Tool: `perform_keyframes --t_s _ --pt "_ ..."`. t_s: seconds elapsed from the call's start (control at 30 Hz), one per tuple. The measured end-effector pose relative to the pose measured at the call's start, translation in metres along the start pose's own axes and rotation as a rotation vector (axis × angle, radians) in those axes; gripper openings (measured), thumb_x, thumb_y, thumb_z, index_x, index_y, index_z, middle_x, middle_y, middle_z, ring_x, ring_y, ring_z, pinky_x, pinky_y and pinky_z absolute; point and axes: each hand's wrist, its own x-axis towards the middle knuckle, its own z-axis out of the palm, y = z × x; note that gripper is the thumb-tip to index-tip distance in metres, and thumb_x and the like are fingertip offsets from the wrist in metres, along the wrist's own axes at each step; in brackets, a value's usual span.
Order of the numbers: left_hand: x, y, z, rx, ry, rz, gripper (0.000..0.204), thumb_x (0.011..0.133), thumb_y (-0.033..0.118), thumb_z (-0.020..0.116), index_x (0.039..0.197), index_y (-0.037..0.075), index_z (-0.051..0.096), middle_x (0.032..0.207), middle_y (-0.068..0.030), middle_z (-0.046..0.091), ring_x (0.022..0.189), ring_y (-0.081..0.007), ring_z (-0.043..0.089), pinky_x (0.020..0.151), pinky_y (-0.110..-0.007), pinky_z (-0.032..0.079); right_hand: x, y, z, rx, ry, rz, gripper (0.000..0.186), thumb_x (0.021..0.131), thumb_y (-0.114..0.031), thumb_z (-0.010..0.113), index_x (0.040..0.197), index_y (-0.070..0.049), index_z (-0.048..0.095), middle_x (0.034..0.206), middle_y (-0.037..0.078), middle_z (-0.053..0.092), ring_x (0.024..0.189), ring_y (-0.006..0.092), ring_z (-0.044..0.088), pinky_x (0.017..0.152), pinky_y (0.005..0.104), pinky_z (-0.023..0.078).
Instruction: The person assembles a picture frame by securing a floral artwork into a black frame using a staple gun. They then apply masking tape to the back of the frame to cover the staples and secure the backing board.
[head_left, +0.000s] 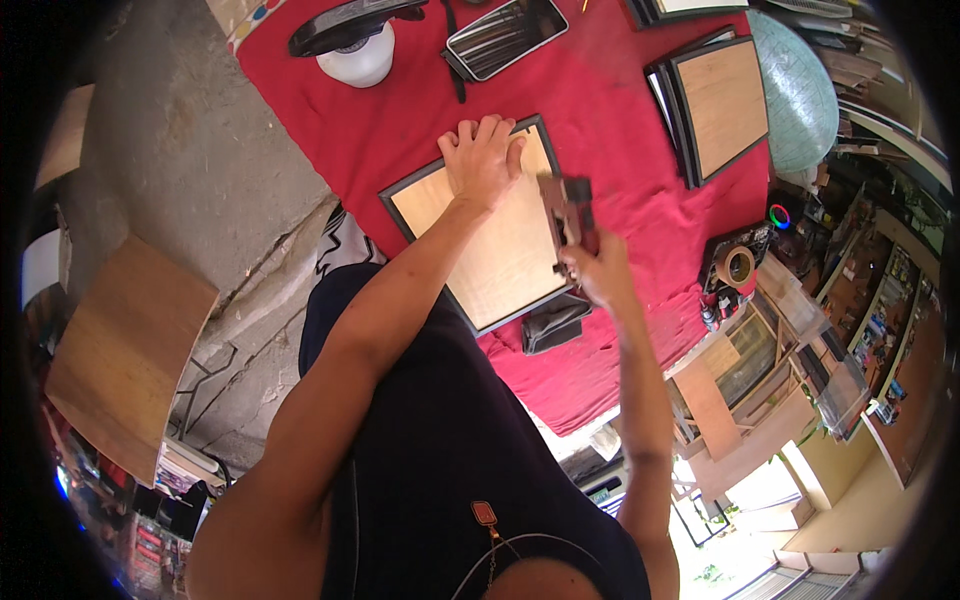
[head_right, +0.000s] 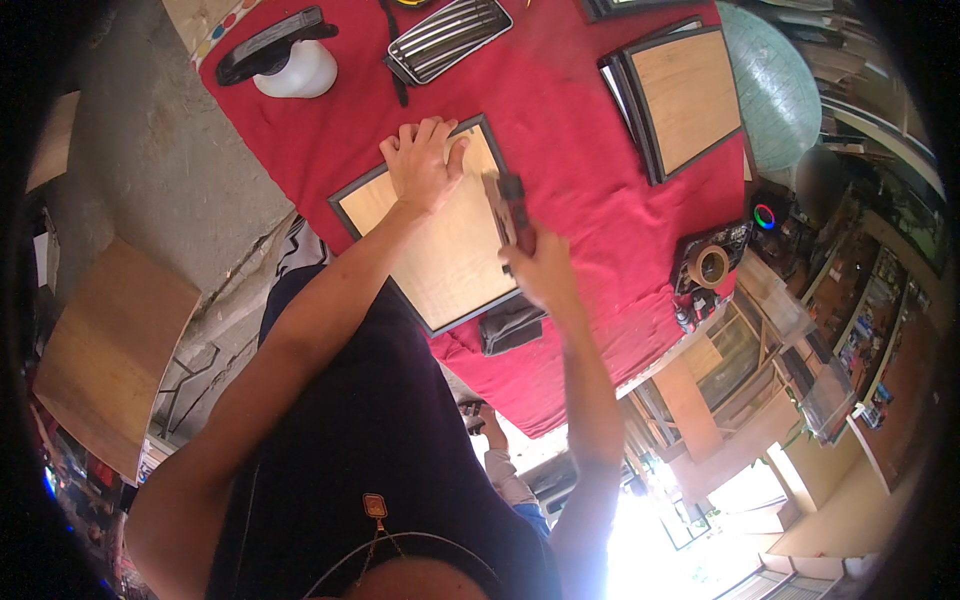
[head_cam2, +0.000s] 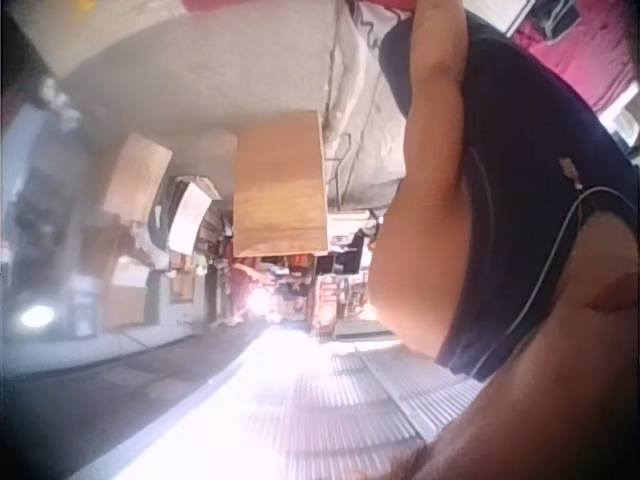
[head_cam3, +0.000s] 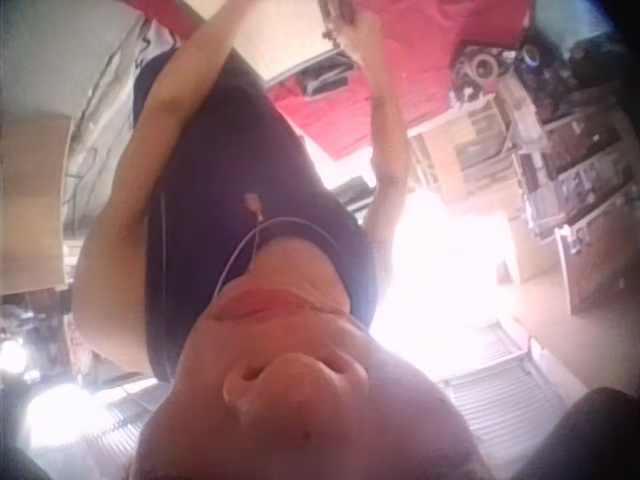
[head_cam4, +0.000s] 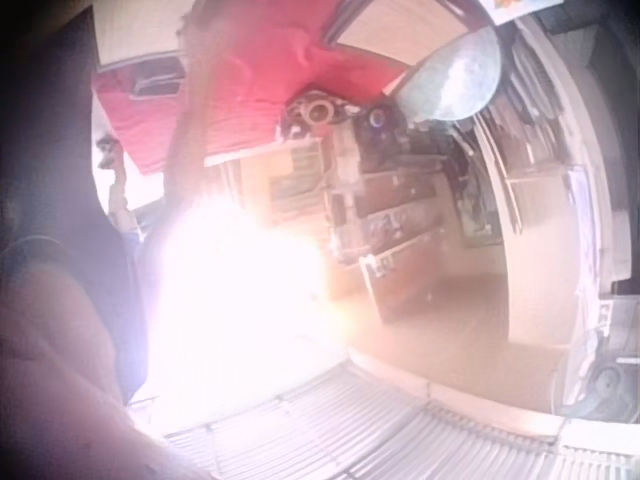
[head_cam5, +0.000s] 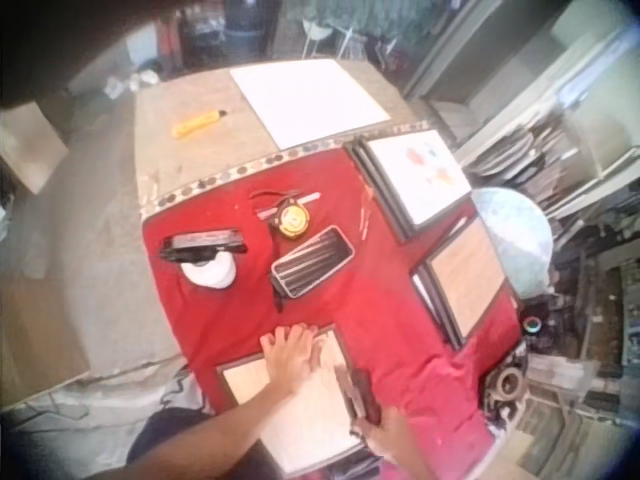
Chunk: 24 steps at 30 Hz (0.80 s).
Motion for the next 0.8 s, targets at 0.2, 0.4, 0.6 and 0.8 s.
perform_keyframes --t_s 0.2,0.4,0.6,0.8 --pt "-0.001 0.003 -0.002 0.016 -0.055 -0.035 0.027 0.084 0.032 0.060 0.104 0.015 0.064 0.104 0.0028 0.058 0.097 -0.0210 0.049 0.086 -0.042 0.030 -0.034 0.049 0.047 0.218 0.073 -0.090 0.038 0.066 -0.011 0.066 0.101 0.004 0.060 0.063 0.009 0.058 0.055 0.0149 0.057 0.053 0.0321 0.045" --pt "0.000 0.003 0.001 0.029 -0.032 -0.080 0.028 0.083 0.039 0.061 0.100 0.017 0.065 0.104 0.0026 0.059 0.098 -0.0207 0.049 0.087 -0.043 0.028 -0.037 0.043 0.047 0.218 0.105 -0.051 0.047 0.067 -0.018 0.072 0.108 0.002 0.060 0.072 0.008 0.061 0.063 0.0139 0.059 0.059 0.0297 0.046" --pt "0.005 0.012 0.003 0.067 0.006 -0.171 0.029 0.078 0.045 0.063 0.091 0.019 0.065 0.096 0.0022 0.059 0.096 -0.0212 0.050 0.086 -0.043 0.028 -0.042 0.053 0.043 0.326 0.002 0.031 0.054 0.069 -0.031 0.077 0.108 0.003 0.059 0.075 0.007 0.063 0.065 0.0151 0.059 0.063 0.0307 0.047" --pt "0.004 0.010 0.012 0.073 0.037 -0.172 0.029 0.076 0.046 0.064 0.088 0.019 0.065 0.093 0.0029 0.059 0.095 -0.0213 0.050 0.085 -0.044 0.028 -0.038 0.056 0.051 0.307 0.033 0.072 0.043 0.070 -0.029 0.076 0.095 0.002 0.062 0.072 0.006 0.061 0.065 0.0148 0.057 0.062 0.0311 0.046"
